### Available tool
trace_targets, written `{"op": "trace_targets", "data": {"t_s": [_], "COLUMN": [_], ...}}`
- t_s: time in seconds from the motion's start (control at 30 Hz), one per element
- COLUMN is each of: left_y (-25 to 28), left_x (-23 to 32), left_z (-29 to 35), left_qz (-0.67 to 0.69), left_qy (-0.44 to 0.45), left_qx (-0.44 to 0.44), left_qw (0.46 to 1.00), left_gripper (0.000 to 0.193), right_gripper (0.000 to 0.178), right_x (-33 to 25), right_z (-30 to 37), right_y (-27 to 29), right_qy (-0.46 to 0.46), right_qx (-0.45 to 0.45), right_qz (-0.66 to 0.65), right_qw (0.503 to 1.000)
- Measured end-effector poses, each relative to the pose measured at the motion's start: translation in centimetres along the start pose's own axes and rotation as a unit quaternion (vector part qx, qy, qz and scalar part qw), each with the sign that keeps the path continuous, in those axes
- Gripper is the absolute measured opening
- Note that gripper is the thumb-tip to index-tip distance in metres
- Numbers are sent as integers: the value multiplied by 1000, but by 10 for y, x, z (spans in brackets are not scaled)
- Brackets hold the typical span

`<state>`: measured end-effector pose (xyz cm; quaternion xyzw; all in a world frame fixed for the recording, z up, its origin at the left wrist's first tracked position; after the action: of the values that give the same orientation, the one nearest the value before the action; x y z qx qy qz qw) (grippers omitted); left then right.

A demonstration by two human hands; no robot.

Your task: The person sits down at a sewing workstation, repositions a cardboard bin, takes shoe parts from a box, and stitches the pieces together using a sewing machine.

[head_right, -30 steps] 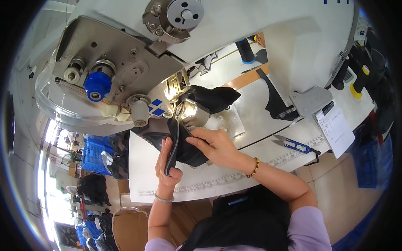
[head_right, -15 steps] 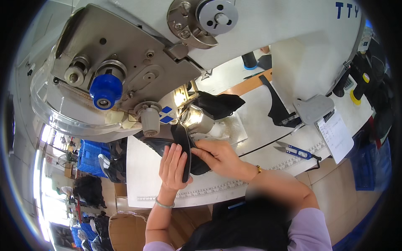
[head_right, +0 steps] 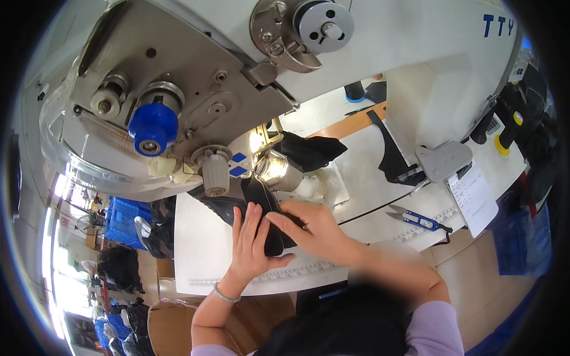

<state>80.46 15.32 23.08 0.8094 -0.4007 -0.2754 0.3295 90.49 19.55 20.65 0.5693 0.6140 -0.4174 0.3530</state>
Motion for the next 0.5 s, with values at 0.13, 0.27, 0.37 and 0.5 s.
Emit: {"op": "trace_targets", "data": {"t_s": [0.13, 0.27, 0.37, 0.5], "left_y": [-9, 4, 8, 12], "left_x": [0, -5, -5, 2], "left_z": [5, 2, 0, -7], "left_qz": [-82, 33, 33, 46], "left_qy": [-1, 35, 34, 40], "left_qx": [33, 114, 77, 61], "left_qw": [996, 992, 996, 996], "left_gripper": [37, 44, 50, 58], "right_gripper": [21, 21, 28, 36], "right_x": [11, 9, -10, 23], "right_z": [3, -3, -26, -85], "right_y": [-2, 3, 40, 62], "right_qy": [-69, -65, 45, -45], "right_qx": [-3, -13, 108, 127], "right_qz": [-38, -8, 92, 10], "right_qw": [997, 998, 989, 991]}}
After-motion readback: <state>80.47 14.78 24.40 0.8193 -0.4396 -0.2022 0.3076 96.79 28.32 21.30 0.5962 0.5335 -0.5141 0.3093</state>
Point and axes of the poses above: each hand's wrist, its own z-axis away from the middle knuckle, its own y-axis out of the back of the hand, x = y × z, the point moved 10 cm from there along -z, towards the middle knuckle, and after that the axes turned 4 degrees about x, right-handed, at the moved point
